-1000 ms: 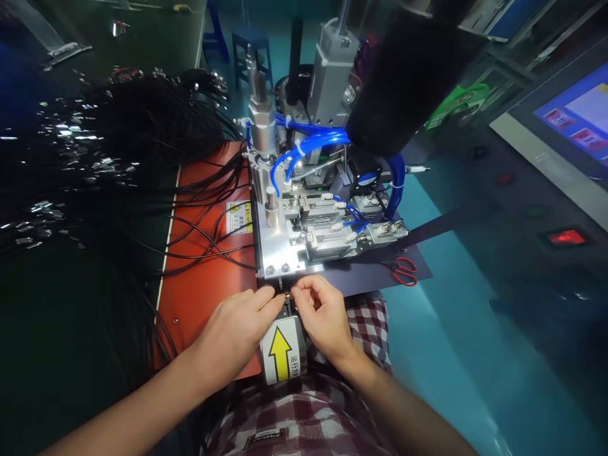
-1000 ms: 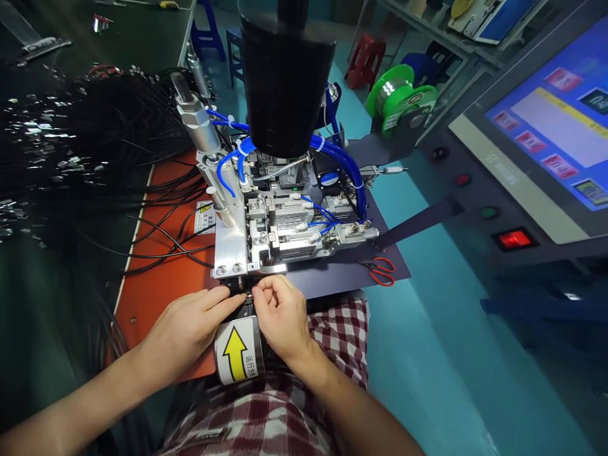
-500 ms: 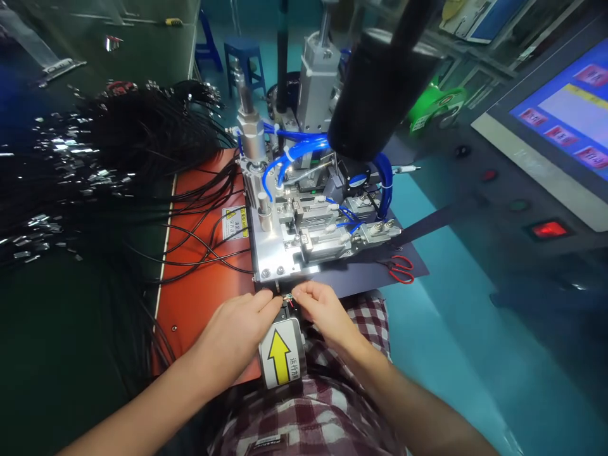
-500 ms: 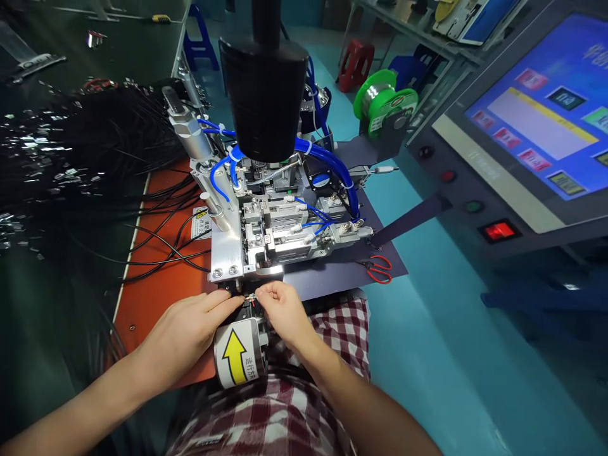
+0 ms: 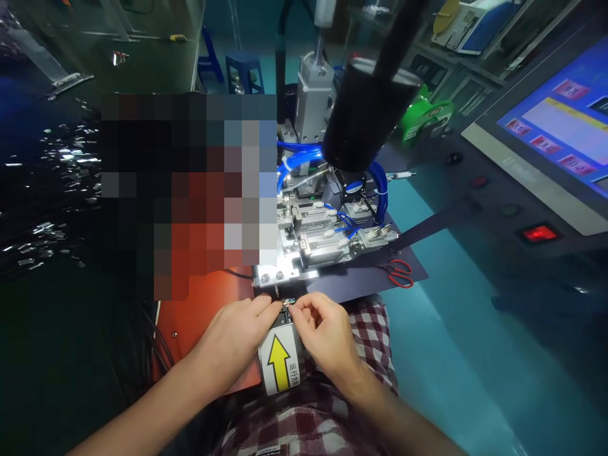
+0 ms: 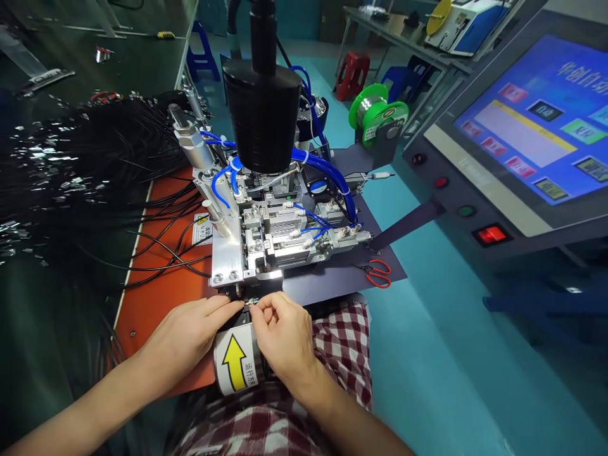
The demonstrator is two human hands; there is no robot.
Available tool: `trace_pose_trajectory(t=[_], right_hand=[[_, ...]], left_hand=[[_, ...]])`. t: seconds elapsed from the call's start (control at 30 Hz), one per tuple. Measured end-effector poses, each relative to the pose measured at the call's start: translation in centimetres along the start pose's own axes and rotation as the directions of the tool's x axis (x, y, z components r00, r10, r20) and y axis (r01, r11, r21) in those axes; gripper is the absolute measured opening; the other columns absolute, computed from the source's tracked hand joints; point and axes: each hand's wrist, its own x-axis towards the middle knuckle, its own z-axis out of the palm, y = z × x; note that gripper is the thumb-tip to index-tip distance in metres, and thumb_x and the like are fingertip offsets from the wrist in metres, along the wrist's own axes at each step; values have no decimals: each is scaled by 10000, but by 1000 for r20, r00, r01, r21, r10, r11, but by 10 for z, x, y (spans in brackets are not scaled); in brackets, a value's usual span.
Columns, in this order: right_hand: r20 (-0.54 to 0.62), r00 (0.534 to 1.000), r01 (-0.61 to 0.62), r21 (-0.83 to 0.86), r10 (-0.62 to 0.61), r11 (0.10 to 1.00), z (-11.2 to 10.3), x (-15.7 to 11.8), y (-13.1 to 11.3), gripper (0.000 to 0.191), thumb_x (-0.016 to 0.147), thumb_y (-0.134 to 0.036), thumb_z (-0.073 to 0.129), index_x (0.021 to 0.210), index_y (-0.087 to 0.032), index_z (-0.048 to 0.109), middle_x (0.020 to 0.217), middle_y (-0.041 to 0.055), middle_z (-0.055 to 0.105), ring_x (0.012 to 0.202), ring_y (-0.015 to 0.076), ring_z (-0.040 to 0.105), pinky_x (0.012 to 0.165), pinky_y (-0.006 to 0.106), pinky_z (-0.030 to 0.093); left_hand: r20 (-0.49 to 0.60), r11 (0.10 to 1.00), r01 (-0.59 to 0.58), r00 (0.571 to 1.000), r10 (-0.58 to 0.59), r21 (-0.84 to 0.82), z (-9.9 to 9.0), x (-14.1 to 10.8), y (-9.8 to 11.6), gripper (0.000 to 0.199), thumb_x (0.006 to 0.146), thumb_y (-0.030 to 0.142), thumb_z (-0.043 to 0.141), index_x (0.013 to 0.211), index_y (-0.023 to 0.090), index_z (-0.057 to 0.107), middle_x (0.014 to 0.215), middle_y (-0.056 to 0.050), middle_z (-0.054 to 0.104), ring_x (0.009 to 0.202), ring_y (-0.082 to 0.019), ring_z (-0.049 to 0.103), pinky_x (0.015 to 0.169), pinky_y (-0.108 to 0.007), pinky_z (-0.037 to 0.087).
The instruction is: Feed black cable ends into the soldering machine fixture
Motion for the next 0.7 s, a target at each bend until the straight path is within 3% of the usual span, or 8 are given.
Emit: trace_pose_trajectory(t=[0.07,0.13,0.23,0.3,0.37,0.6,0.7], right_hand=[[-19,992,124,-135,-128,983,-3,4,-4,178,846,-250,520,679,-191,541,648,-2,514,580,130,452,578,273,333],[-1,987,159,-132,-160,978,-5,8,-3,176,851,-238,501,684,-189,529,660,0,510,596,133,453,595,279,331],[102,994,-42,172,25,984,-2,13,7,184,839,-301,514,697,-183,509,625,-14,477,530,114,418,512,251,318],[229,962,-231,379,151,896,1,16,16,221,821,-366,537,706,-180,500,566,-40,433,460,95,372,447,233,280],[286,937,-321,479,200,817,4,18,23,256,810,-409,548,713,-176,502,526,-59,404,424,85,355,429,227,265],[284,944,-292,483,167,825,9,20,23,279,823,-434,547,724,-176,514,531,-56,452,438,88,409,451,231,294],[311,933,-328,535,179,779,11,22,20,263,797,-414,576,718,-179,489,466,-77,428,424,83,374,453,224,277]], left_hand=[[14,1000,7,1000,-7,-1,1,0,0,287,824,32,431,1000,157,619,788,-36,619,642,-181,597,548,-288,481],[22,1000,14,1000,-14,-1,2,0,-1,286,825,35,438,1009,161,617,795,-32,621,646,-188,599,549,-299,484],[29,1000,13,999,-13,9,3,0,-2,297,819,30,444,1021,167,611,795,-26,621,641,-196,596,542,-311,484],[28,1000,6,1000,-7,15,3,-1,-2,305,815,22,443,1025,169,608,788,-22,618,634,-198,593,537,-315,482],[22,1000,1,1000,-1,12,3,-3,-3,308,813,20,447,1030,173,604,796,-21,621,634,-198,594,537,-315,481],[-5,1000,-12,1000,12,12,7,-3,-4,297,813,35,454,1031,172,603,848,-39,630,663,-199,600,552,-316,485],[-14,1000,-8,1000,9,21,6,-3,-3,306,801,32,456,1033,165,604,889,-58,622,685,-203,590,561,-320,485]])
